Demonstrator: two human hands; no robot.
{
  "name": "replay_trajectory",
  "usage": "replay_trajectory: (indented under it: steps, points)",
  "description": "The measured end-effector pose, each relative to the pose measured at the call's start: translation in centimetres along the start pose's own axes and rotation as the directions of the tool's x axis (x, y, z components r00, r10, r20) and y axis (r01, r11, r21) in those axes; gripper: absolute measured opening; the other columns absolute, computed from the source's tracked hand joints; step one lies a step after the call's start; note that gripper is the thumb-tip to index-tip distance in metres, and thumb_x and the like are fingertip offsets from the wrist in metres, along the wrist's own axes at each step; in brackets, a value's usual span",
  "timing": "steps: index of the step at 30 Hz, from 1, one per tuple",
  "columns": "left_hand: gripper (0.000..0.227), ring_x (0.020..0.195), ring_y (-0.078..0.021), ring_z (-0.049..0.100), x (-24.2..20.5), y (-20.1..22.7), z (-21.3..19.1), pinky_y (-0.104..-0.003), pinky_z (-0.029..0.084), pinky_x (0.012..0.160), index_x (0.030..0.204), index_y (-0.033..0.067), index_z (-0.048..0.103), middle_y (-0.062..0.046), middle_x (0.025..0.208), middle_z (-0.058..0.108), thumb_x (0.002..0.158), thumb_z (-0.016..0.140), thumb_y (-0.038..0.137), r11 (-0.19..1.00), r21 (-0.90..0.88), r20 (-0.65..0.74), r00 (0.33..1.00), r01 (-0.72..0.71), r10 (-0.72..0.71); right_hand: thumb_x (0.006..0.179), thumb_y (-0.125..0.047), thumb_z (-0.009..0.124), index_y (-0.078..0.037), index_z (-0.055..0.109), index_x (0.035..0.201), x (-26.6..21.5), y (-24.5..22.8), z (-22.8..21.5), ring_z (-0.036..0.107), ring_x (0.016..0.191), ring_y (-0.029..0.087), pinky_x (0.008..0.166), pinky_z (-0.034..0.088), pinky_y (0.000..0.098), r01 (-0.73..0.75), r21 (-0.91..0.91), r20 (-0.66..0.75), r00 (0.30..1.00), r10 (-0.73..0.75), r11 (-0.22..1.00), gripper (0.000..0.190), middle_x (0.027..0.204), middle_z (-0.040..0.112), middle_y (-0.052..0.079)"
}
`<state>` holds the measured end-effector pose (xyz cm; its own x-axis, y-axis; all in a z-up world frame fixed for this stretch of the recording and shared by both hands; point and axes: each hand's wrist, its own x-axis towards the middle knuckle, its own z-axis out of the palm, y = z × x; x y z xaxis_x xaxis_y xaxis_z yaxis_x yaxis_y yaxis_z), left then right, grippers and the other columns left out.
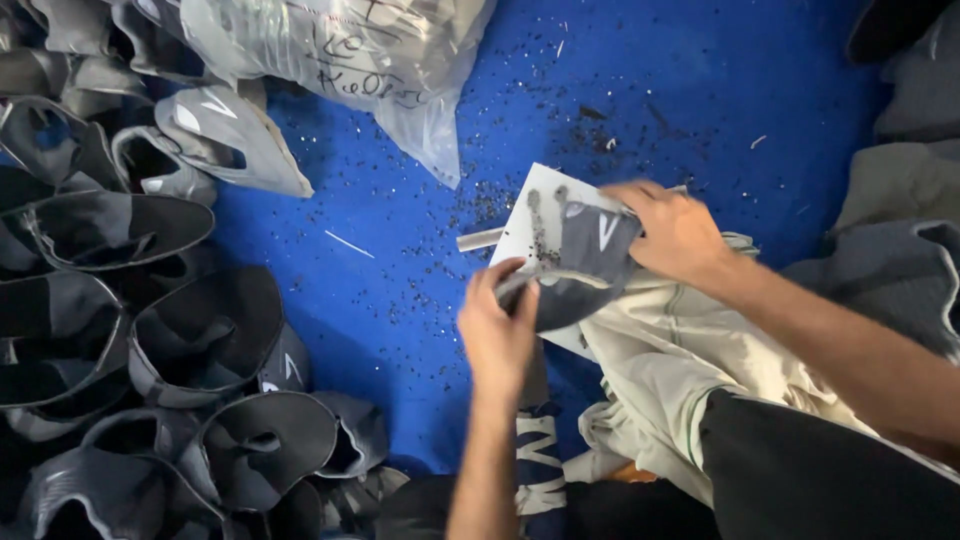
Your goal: Punching eyelet or stitching holes into shoe upper components using a manual punch and hammer.
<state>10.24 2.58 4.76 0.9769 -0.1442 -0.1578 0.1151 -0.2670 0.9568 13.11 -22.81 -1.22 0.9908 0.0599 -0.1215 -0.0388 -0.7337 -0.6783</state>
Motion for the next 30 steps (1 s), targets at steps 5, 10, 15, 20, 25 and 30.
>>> replay_trajectory:
  steps: [5,10,15,20,25,30]
  points:
    - [0.019,0.086,-0.0257,0.077,8.1,7.2,-2.4,-0.034,0.058,0.078,0.104,0.0069,0.075,-0.013,0.097,0.076,0.090,0.074,0.019,0.908,0.415,-0.136,0.984,-0.052,0.118,0.080,-0.020,0.073,-0.017,0.071,0.127,5.6,-5.1,-3.5,0.073,0.090,0.031,0.074,0.060,0.0432,0.342,-0.199,-0.042,0.933,-0.357,0.918,0.047,0.113,0.076,0.012]
    - [0.016,0.095,-0.0330,0.073,16.1,2.6,-2.0,-0.037,0.055,0.083,0.107,0.0075,0.075,-0.014,0.102,0.075,0.093,0.074,0.017,0.817,0.454,-0.083,0.897,-0.354,0.435,0.091,-0.019,0.068,-0.017,0.068,0.137,14.4,-0.2,-0.4,0.074,0.091,0.032,0.074,0.060,0.0439,0.315,-0.368,-0.196,0.893,-0.404,0.875,0.046,0.119,0.074,0.012]
    - [0.027,0.104,-0.0282,0.074,10.2,-7.9,-0.4,-0.035,0.056,0.091,0.107,0.0104,0.078,-0.012,0.111,0.077,0.084,0.065,0.006,0.852,0.442,0.006,0.951,-0.281,0.310,0.077,-0.007,0.063,-0.022,0.062,0.144,8.7,2.7,0.6,0.075,0.086,0.030,0.071,0.061,0.0425,0.357,-0.380,0.033,0.927,-0.374,0.853,0.069,0.143,0.060,0.005]
    - [0.028,0.108,-0.0278,0.074,4.8,-5.9,0.6,-0.036,0.055,0.096,0.103,0.0090,0.078,-0.012,0.108,0.077,0.077,0.078,0.000,0.951,0.252,0.014,0.984,-0.177,0.180,0.081,-0.002,0.062,-0.023,0.048,0.152,7.0,-1.1,-0.8,0.069,0.076,0.039,0.065,0.055,0.0505,0.228,-0.341,0.272,0.953,-0.136,0.912,0.075,0.165,0.040,0.003]
    - [0.044,0.125,-0.0260,0.070,13.1,-1.7,0.0,-0.033,0.050,0.111,0.117,0.0080,0.074,-0.014,0.124,0.074,0.084,0.054,-0.013,0.904,0.279,-0.206,0.899,-0.325,0.387,0.088,0.006,0.062,-0.030,0.053,0.159,14.0,-0.1,0.1,0.067,0.128,0.030,0.102,0.059,0.0395,0.374,-0.214,-0.279,0.862,-0.423,0.902,0.080,0.157,0.056,0.000]
    - [0.035,0.118,-0.0235,0.072,12.5,-5.5,-0.3,-0.032,0.052,0.104,0.116,0.0082,0.075,-0.012,0.121,0.075,0.084,0.067,-0.006,0.940,0.259,-0.069,0.966,-0.222,0.248,0.077,0.002,0.064,-0.029,0.054,0.152,13.6,3.3,2.2,0.069,0.113,0.030,0.088,0.058,0.0431,0.321,-0.328,-0.057,0.932,-0.357,0.889,0.081,0.154,0.054,0.004]
